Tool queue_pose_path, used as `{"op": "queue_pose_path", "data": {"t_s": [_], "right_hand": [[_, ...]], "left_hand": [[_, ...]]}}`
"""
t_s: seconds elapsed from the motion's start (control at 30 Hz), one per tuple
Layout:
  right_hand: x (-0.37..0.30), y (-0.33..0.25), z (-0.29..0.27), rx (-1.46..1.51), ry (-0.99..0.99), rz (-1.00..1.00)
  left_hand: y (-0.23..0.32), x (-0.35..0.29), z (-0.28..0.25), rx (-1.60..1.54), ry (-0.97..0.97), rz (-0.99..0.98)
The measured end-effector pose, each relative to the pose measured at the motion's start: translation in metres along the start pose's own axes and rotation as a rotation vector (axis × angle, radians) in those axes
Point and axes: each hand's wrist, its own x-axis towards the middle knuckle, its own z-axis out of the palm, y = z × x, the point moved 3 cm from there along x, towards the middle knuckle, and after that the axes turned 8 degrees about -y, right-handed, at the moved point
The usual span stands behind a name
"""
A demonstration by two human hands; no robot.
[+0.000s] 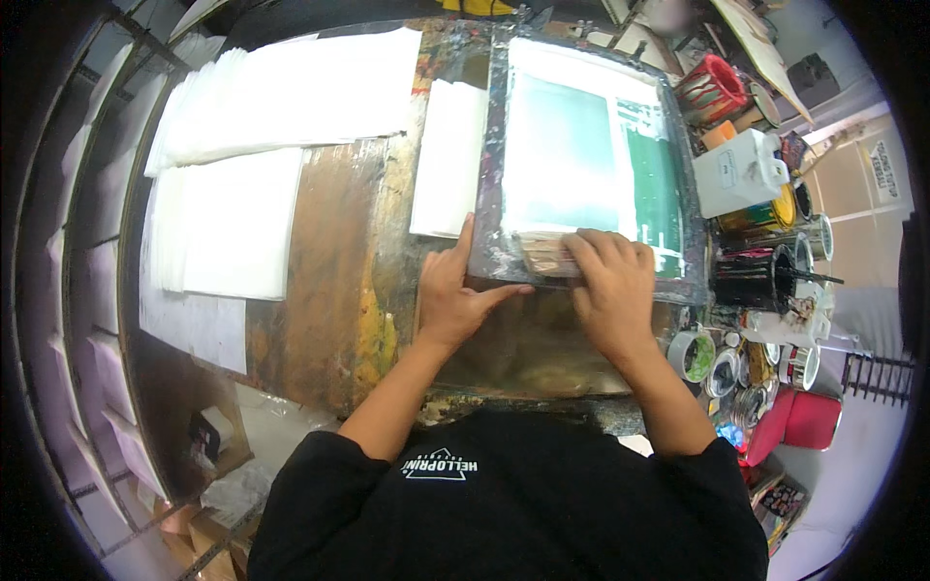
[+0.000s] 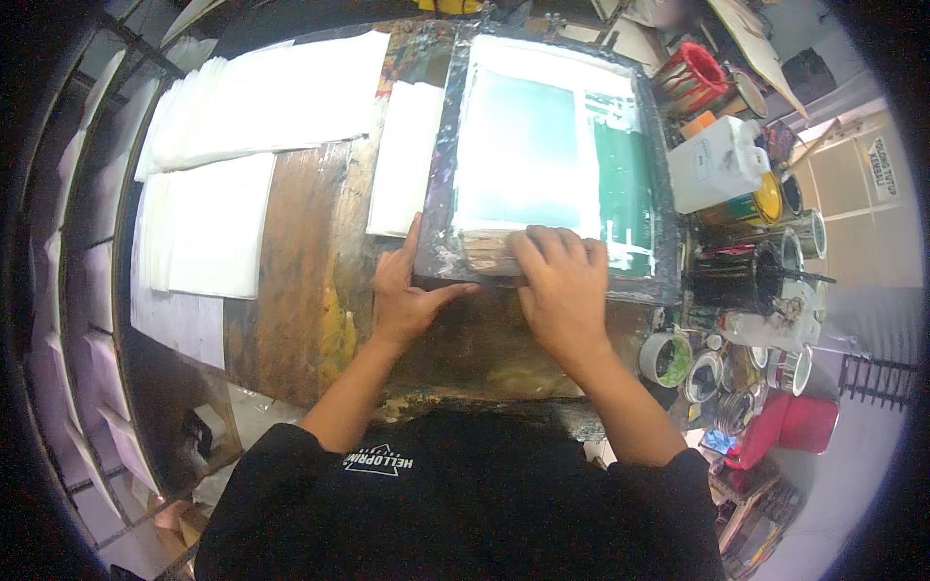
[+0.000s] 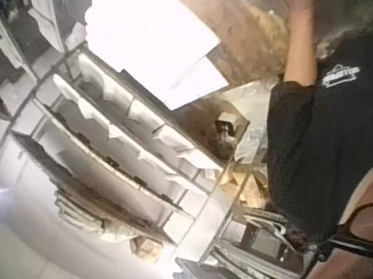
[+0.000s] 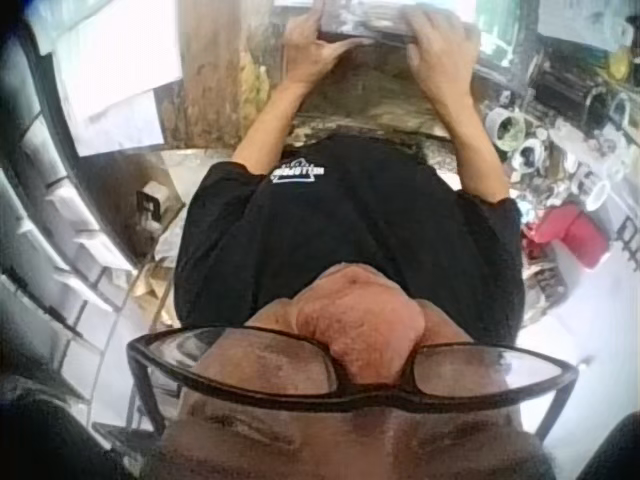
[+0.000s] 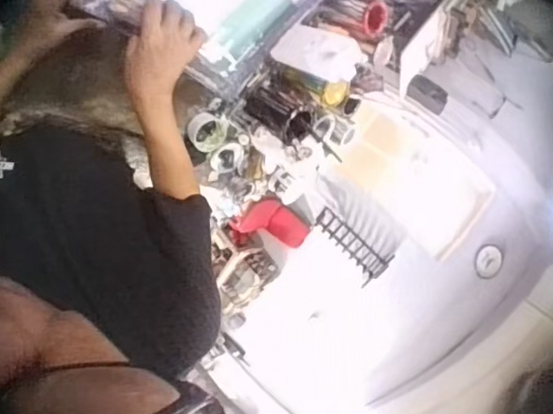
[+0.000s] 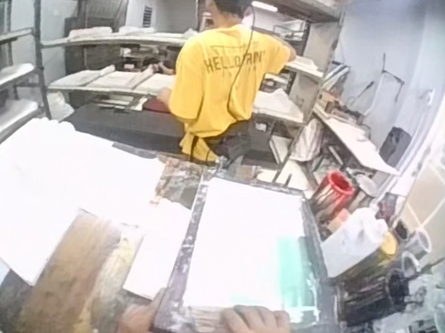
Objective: The person repeatedly places white sheets under a screen-printing frame, pulls a squeegee across the screen to transfer ink, and removes the printed sheets. A coworker in a yellow shirt assists by stacking the finished prints.
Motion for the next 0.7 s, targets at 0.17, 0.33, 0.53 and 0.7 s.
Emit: {"op": "queue_pose_path", "data": {"t_s": [0.17, 0.33, 0.53, 0.7], "right_hand": [[0.016, 0.009, -0.046, -0.010, 0.449, -0.166], [0.057, 0.010, -0.111, -0.131, 0.704, -0.271], [0.073, 0.005, -0.145, -0.112, 0.779, -0.236], [0.071, -0.011, -0.159, -0.047, 0.765, -0.246]], "left_hand": [[0.028, 0.011, 0.006, -0.697, 0.406, 0.371], [0.029, 0.035, 0.005, 0.368, 0.169, 0.407], [-0.001, 0.029, 0.025, 0.695, 0.110, 0.331], [0.005, 0.024, 0.016, 0.593, 0.260, 0.366]]}}
